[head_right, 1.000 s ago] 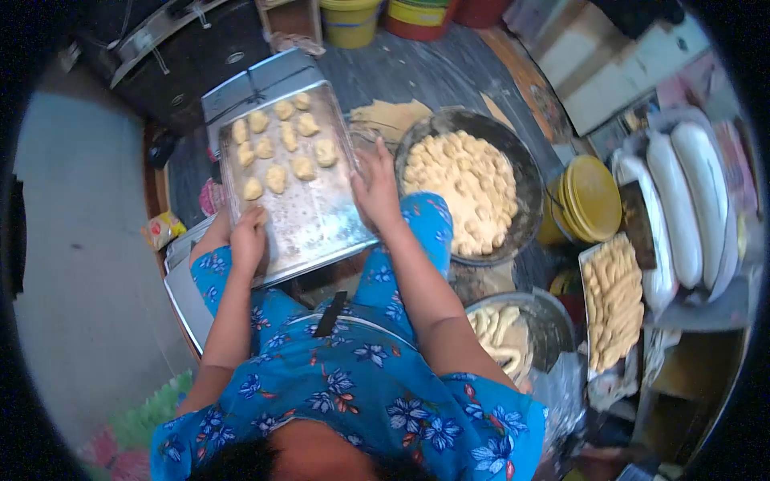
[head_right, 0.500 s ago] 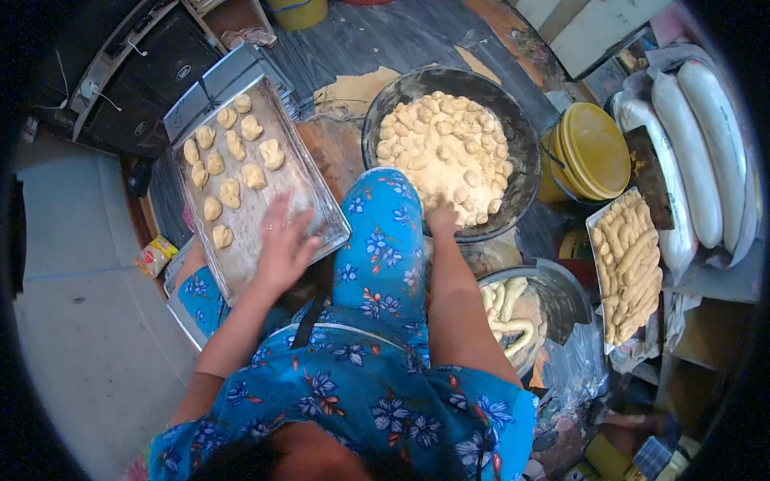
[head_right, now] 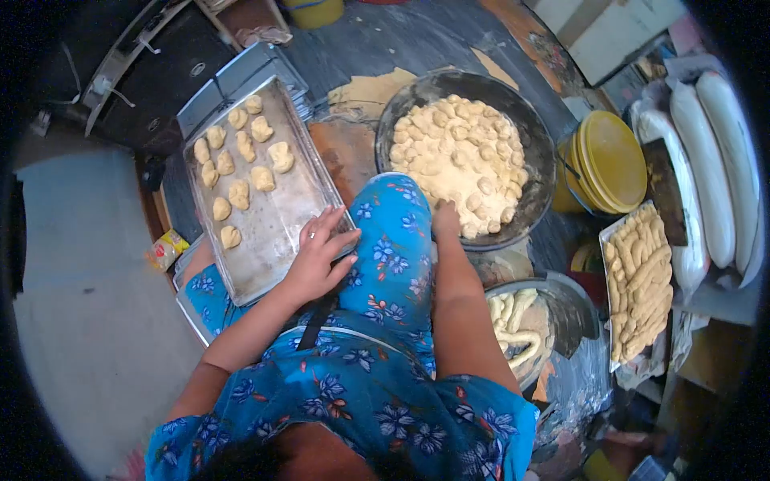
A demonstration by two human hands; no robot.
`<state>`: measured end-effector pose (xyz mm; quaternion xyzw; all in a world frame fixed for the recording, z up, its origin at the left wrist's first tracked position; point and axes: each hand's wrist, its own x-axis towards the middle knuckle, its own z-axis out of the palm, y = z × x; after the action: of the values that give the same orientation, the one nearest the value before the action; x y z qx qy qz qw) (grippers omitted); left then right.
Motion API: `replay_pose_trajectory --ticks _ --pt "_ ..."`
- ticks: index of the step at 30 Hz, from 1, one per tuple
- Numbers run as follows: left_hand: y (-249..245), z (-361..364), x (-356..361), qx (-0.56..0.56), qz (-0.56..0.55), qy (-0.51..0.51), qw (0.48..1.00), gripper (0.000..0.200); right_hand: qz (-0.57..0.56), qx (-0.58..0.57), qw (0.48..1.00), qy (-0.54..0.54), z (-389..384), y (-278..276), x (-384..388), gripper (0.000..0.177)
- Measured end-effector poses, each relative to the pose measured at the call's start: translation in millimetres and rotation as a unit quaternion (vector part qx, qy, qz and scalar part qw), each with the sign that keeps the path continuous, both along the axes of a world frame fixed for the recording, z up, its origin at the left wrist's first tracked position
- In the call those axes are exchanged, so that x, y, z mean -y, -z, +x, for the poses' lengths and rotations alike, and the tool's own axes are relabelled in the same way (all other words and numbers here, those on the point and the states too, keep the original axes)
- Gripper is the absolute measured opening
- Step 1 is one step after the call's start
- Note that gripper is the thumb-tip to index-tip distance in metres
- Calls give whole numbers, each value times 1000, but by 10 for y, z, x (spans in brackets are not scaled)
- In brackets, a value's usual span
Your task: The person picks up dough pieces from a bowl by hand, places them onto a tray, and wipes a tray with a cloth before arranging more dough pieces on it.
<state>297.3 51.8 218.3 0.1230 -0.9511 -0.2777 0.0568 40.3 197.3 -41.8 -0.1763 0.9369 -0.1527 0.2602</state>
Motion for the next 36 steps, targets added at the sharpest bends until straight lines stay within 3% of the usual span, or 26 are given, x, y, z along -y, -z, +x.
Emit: replay_pose_trajectory --ticks 3,4,6,8,9,12,13,16,17,19,21,22,23,24,26,28,30,31,34,36 --pt "21 121 74 -9 -1 -17 1000 45 -67 -20 998 7 -154 45 -200 32" --pt "18 165 114 -18 -2 -25 1000 45 -121 -85 987 63 -153 46 -237 31" --pt "1 281 157 -32 0 -46 998 45 -222 -155 962 36 -159 -244 -381 33" --pt "-30 389 180 -37 -2 -69 997 44 -222 -218 950 32 70 -688 -406 31" --pt "-4 435 199 -44 -1 -77 996 43 -178 -209 961 -15 25 -367 -536 33" --pt "29 598 302 -81 -13 -123 989 42 -96 -14 994 -58 -167 -409 -651 37" --pt "38 670 358 -94 -19 -144 985 41 -174 -14 985 -1 -289 -496 -592 38" --pt "177 953 659 -92 -46 -289 952 39 -420 -15 899 120 -442 -741 -342 34" --pt "232 1084 785 -89 -72 -323 939 39 -471 9 872 133 -185 -1325 -80 34" --pt "291 1289 965 -65 -106 -392 912 38 -551 30 830 80 135 -1834 343 35" --pt "308 1417 1080 -24 -124 -462 878 36 -515 57 855 -30 603 -2336 758 43" --pt "395 1489 1155 -33 -86 -450 888 36 -614 62 782 -90 865 -2300 1016 40" --pt "530 1556 1243 -43 -48 -437 897 35 -625 50 766 -139 1156 -2436 1235 38" --pt "603 1598 1294 -52 -11 -423 905 35 -600 -36 773 -202 1393 -2458 1447 38" --pt "621 1594 1265 -76 -29 -426 901 34 -624 63 738 -249 1913 -2406 1757 38" --pt "583 1562 1217 -76 -23 -437 896 34 -519 88 777 -345 2247 -2108 1954 37" --pt "511 1539 1168 -52 5 -456 888 34 -458 -30 784 -419 2407 -1970 1950 37" --pt "507 1545 1136 -51 -40 -446 893 39 -425 -89 779 -452 2466 -1934 1952 37" --pt "396 1447 1038 -49 -128 -419 897 45 -472 49 772 -423 2315 -1924 1865 35" --pt "433 1370 1089 -48 -142 -389 909 50 -484 44 809 -332 2257 -1999 1815 36"
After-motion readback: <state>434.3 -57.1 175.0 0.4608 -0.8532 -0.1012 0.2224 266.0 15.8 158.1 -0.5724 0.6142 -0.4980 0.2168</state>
